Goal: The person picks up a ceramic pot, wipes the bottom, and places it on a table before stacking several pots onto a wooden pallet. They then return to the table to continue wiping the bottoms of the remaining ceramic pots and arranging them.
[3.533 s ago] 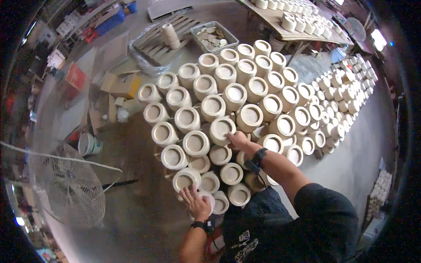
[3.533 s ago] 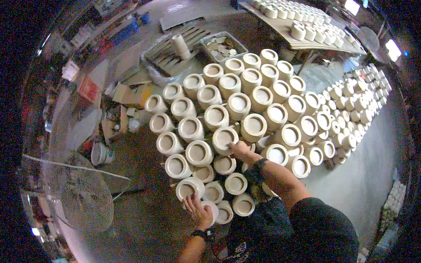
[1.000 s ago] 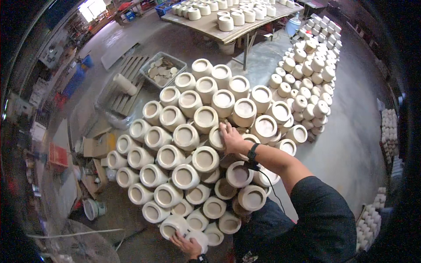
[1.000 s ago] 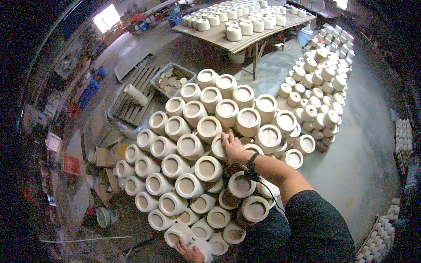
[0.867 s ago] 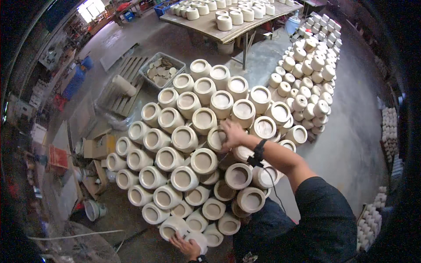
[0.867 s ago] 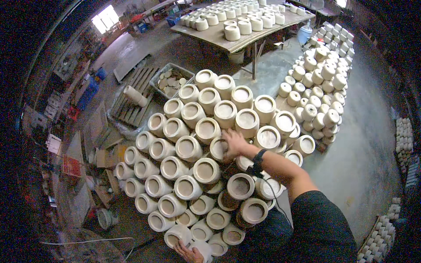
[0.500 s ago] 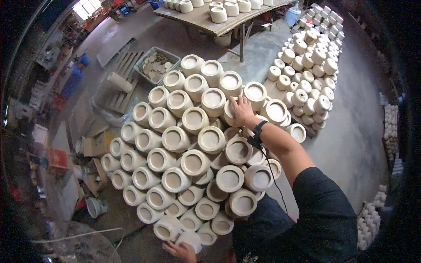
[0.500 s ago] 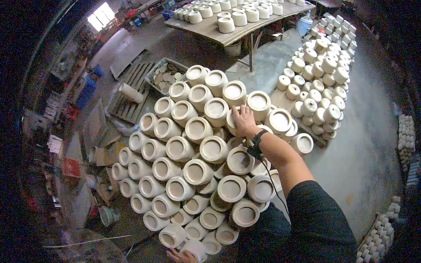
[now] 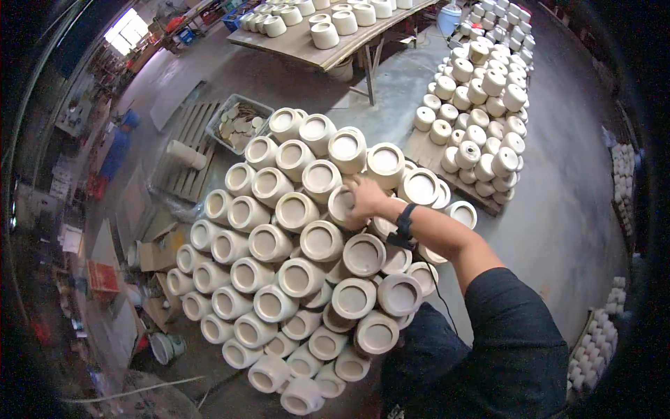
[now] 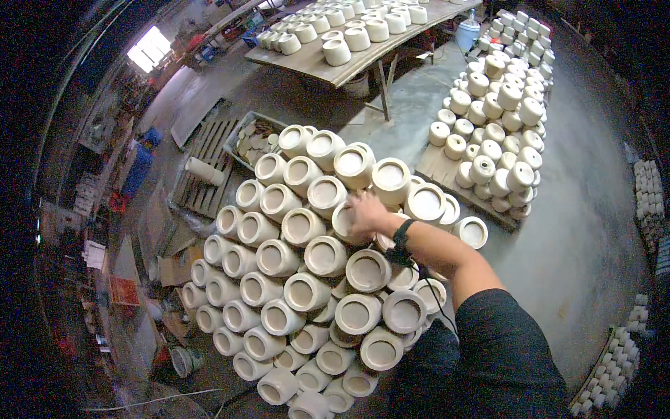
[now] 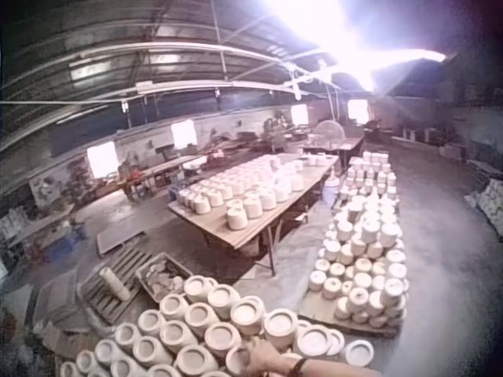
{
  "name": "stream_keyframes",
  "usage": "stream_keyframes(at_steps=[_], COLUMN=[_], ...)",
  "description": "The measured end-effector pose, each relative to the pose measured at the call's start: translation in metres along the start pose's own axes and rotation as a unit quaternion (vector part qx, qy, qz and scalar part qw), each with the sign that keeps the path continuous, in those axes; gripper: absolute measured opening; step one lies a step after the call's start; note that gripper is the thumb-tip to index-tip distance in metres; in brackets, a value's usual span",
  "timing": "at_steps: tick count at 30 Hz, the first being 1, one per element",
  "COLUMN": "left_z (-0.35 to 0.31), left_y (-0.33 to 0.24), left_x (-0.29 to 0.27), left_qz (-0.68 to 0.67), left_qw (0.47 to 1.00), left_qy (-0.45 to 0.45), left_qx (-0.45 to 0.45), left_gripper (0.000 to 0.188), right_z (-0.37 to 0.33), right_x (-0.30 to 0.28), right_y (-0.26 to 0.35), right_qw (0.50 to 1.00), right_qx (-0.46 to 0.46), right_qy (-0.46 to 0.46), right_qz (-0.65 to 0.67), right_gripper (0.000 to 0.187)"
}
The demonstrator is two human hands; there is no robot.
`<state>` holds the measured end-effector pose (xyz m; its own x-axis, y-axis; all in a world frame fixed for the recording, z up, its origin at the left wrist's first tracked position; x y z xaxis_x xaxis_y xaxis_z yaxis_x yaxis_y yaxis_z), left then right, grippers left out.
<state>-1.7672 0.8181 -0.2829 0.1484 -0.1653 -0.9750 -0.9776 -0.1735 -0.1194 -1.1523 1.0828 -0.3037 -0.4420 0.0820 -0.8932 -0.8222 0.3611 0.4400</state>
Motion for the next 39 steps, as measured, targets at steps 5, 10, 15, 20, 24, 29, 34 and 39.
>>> stream_keyframes(at_steps=[5, 10, 15, 20, 24, 29, 34, 39], left_z=[0.0, -0.001, -0.005, -0.007, -0.006, -0.009, -0.016, -0.04], left_y=[-0.002, -0.003, -0.002, -0.004, -0.006, -0.008, -0.006, 0.003], left_x=[0.022, 0.041, 0.054, 0.065, 0.072, 0.084, 0.101, 0.128], left_qz=[-0.009, -0.018, -0.023, -0.031, -0.035, -0.041, -0.054, -0.088], left_qw=[0.999, 0.997, 0.995, 0.992, 0.99, 0.985, 0.978, 0.963], left_qy=[0.041, 0.073, 0.095, 0.118, 0.134, 0.162, 0.195, 0.244], left_qx=[-0.002, -0.012, -0.024, -0.032, -0.041, -0.043, -0.049, -0.072], left_gripper=[0.056, 0.056, 0.055, 0.055, 0.055, 0.055, 0.055, 0.055], right_z=[0.0, 0.01, 0.013, 0.005, -0.003, -0.004, -0.013, -0.028], right_x=[-0.093, -0.055, -0.045, -0.047, -0.064, -0.065, -0.065, -0.09], right_y=[-0.076, -0.114, -0.109, -0.087, -0.073, -0.078, -0.078, -0.144], right_qw=[0.973, 0.98, 0.983, 0.983, 0.984, 0.977, 0.988, 0.985], right_qx=[0.147, 0.196, 0.181, 0.153, 0.157, 0.186, 0.138, 0.103], right_qy=[-0.141, -0.013, -0.027, -0.095, -0.073, -0.083, -0.05, -0.098], right_qz=[-0.111, -0.037, -0.011, 0.023, 0.04, 0.059, 0.048, 0.095], right_gripper=[0.109, 0.122, 0.119, 0.11, 0.105, 0.102, 0.106, 0.094])
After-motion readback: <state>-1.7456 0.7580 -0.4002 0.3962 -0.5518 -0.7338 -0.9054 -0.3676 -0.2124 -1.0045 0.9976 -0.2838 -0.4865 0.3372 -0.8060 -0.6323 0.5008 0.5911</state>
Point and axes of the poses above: each hand's wrist, its own z-axis towards the middle knuckle, its own x-axis out of the palm, y = z × x, the point moved 9 cm from there along z, towards the middle knuckle, and after that the axes turned 2 degrees about -y, right-handed, at the moved point
